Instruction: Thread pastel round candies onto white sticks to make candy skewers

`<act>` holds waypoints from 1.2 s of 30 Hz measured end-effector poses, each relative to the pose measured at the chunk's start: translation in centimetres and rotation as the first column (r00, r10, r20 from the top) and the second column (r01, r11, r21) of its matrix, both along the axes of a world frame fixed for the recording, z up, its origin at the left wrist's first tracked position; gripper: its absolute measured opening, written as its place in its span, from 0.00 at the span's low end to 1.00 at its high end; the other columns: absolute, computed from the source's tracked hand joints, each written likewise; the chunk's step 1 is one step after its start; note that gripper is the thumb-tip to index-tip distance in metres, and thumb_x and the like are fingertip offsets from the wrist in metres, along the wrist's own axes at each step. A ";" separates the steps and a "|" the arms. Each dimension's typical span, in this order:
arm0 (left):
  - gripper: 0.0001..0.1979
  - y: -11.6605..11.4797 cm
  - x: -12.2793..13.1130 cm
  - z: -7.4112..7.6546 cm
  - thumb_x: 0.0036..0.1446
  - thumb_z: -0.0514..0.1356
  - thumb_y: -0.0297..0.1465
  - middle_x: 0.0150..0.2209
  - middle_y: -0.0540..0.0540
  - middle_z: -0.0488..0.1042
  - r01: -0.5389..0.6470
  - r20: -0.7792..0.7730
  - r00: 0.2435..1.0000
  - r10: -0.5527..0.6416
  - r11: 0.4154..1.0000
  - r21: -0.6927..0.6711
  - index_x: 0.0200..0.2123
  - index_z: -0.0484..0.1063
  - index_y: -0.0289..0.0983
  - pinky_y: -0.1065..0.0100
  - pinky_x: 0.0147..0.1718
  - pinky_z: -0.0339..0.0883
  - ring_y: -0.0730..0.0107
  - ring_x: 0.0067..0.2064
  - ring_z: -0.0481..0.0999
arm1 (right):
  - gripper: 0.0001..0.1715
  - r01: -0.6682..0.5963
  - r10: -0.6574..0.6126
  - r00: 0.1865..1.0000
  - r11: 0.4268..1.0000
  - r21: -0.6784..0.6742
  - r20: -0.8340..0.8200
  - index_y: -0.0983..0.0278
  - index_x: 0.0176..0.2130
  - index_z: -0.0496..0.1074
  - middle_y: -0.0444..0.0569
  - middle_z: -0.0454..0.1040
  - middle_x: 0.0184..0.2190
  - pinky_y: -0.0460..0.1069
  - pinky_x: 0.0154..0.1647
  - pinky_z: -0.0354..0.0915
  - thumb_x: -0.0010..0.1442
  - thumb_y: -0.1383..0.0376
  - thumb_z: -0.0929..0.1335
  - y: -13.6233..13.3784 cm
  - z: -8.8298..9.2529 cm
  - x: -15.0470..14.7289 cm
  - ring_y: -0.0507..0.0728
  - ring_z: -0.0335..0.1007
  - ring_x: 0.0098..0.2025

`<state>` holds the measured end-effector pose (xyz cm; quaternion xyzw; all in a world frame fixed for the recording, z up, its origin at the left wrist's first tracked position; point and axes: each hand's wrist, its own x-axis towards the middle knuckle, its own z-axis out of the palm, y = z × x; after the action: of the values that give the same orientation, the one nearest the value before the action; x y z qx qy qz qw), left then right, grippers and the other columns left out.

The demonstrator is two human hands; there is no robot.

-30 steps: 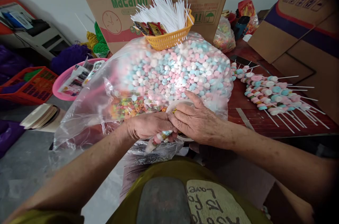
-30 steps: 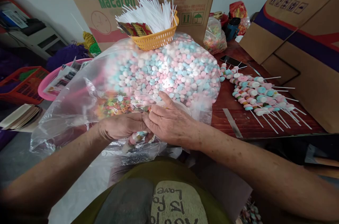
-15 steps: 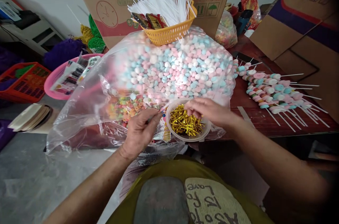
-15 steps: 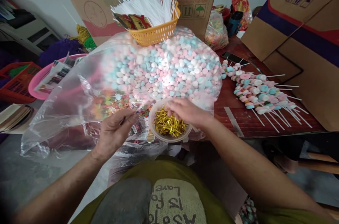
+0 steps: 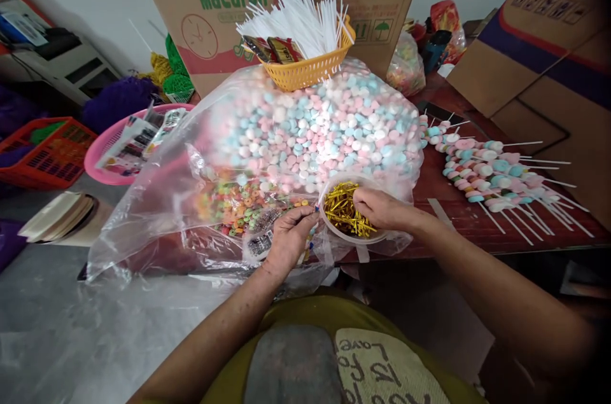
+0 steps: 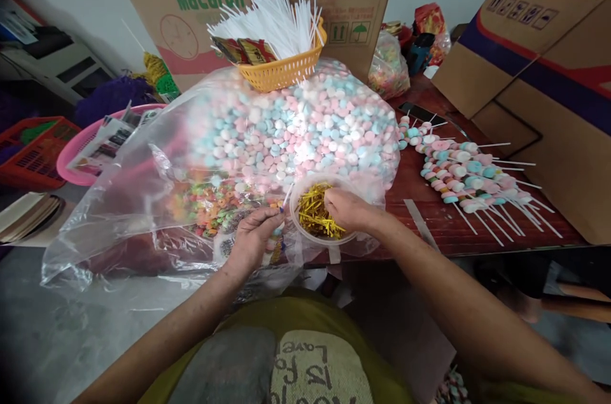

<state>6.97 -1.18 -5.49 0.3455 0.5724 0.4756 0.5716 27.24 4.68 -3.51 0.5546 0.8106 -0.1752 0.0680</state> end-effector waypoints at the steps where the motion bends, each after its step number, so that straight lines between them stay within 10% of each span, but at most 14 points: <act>1: 0.10 0.1 0.0 0.1 0.40 0.67 0.37 0.23 0.51 0.74 0.004 0.001 1.000 -0.004 1.000 -0.007 0.25 0.77 0.36 0.79 0.14 0.55 0.78 0.21 0.67 | 0.15 0.006 -0.005 1.000 1.000 0.010 -0.020 0.68 0.38 0.68 0.54 0.72 0.37 0.47 0.37 0.59 0.64 0.70 0.55 -0.3 0.6 0.2 0.55 0.65 0.37; 11: 0.15 -0.4 -1.1 0.5 0.41 0.67 0.39 0.23 0.51 0.72 0.041 0.026 0.999 -0.040 0.998 -0.049 0.29 0.75 0.34 0.81 0.09 0.53 0.81 0.18 0.64 | 0.09 0.086 -0.090 0.986 0.996 -0.033 -0.139 0.65 0.23 0.65 0.55 0.71 0.31 0.50 0.32 0.56 0.54 0.73 0.64 -0.4 -2.4 -2.5 0.58 0.66 0.33; 19: 0.15 0.4 -0.2 2.0 0.39 0.68 0.38 0.20 0.51 0.72 0.116 0.147 0.983 -0.114 0.993 -0.010 0.27 0.74 0.34 0.81 0.08 0.52 0.80 0.16 0.65 | 0.06 0.111 -0.153 0.881 0.987 -0.119 -0.447 0.63 0.28 0.61 0.44 0.69 0.26 0.45 0.26 0.56 0.56 0.66 0.60 -1.1 1.7 0.9 0.50 0.60 0.25; 27: 0.14 1.6 1.7 3.0 0.36 0.68 0.35 0.19 0.51 0.72 0.102 0.196 0.977 -0.089 0.993 -0.056 0.26 0.74 0.33 0.79 0.07 0.48 0.80 0.14 0.63 | 0.14 0.114 -0.224 0.386 0.974 -0.195 -0.895 0.64 0.28 0.65 0.41 0.62 0.20 0.44 0.21 0.51 0.59 0.57 0.63 -4.3 2.0 -1.6 0.48 0.53 0.21; 36: 0.13 0.3 1.7 2.4 0.40 0.66 0.35 0.15 0.54 0.67 0.130 0.242 0.964 -0.114 0.990 -0.051 0.29 0.77 0.33 0.76 0.07 0.52 0.80 0.10 0.59 | 0.18 0.286 -0.268 0.486 0.948 -0.138 -0.832 0.63 0.21 0.60 0.41 0.61 0.17 0.44 0.20 0.51 0.57 0.56 0.63 -4.8 -0.2 -5.1 0.49 0.53 0.20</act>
<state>8.63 -0.87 -3.14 0.3013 0.4926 0.4585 0.6755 22.18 -0.17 -3.69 0.5248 0.6438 -0.4209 -0.3646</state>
